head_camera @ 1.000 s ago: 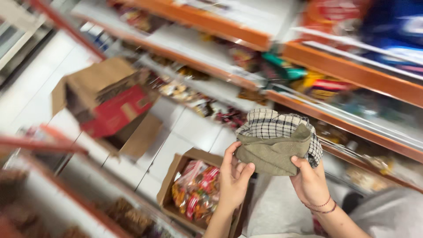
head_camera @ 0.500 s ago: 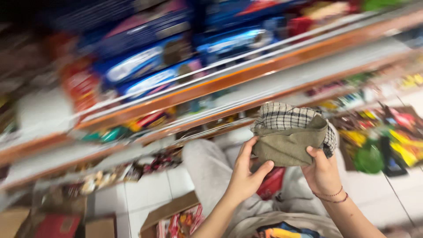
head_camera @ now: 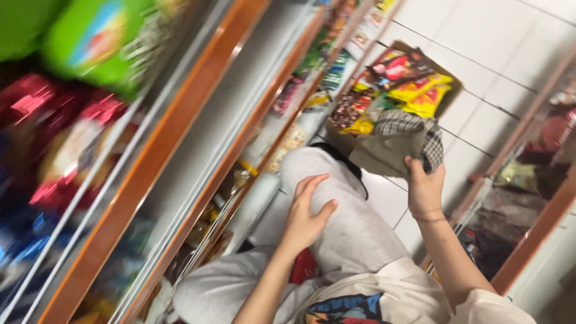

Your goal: The person sits on the floor of a store aisle and restocks shelves. They take packaged snacks from a cardboard box, wipe them with a cloth, scan the barcode with a handheld scanner, and place them on the shelf.

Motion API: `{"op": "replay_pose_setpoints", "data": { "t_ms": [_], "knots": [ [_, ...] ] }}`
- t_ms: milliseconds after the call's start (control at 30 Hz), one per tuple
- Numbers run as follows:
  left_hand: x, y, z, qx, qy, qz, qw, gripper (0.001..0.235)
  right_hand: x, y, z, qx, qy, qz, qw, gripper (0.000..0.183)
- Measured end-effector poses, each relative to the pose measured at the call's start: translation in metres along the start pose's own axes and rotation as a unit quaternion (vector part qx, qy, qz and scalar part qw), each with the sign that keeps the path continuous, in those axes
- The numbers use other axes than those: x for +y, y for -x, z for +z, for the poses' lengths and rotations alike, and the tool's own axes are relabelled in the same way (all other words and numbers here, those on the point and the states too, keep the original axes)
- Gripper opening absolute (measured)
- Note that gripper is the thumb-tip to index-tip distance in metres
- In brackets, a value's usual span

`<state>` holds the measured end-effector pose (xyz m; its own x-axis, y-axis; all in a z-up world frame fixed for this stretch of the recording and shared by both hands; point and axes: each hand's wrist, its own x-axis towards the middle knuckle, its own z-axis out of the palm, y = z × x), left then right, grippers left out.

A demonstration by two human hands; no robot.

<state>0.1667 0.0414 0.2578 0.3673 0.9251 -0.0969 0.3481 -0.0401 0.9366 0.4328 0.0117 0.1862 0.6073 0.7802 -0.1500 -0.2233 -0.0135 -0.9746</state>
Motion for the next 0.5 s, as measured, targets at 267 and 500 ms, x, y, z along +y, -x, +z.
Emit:
{"op": "replay_pose_setpoints", "data": {
  "t_ms": [267, 500],
  "knots": [
    [-0.016, -0.062, 0.059, -0.114, -0.037, -0.037, 0.992, 0.050, 0.061, -0.122, -0.079, 0.084, 0.099, -0.024, 0.991, 0.028],
    [-0.045, -0.080, 0.111, -0.186, -0.058, -0.102, 0.976, 0.046, 0.107, -0.216, -0.121, 0.016, -0.013, 0.167, 0.986, 0.031]
  ]
}}
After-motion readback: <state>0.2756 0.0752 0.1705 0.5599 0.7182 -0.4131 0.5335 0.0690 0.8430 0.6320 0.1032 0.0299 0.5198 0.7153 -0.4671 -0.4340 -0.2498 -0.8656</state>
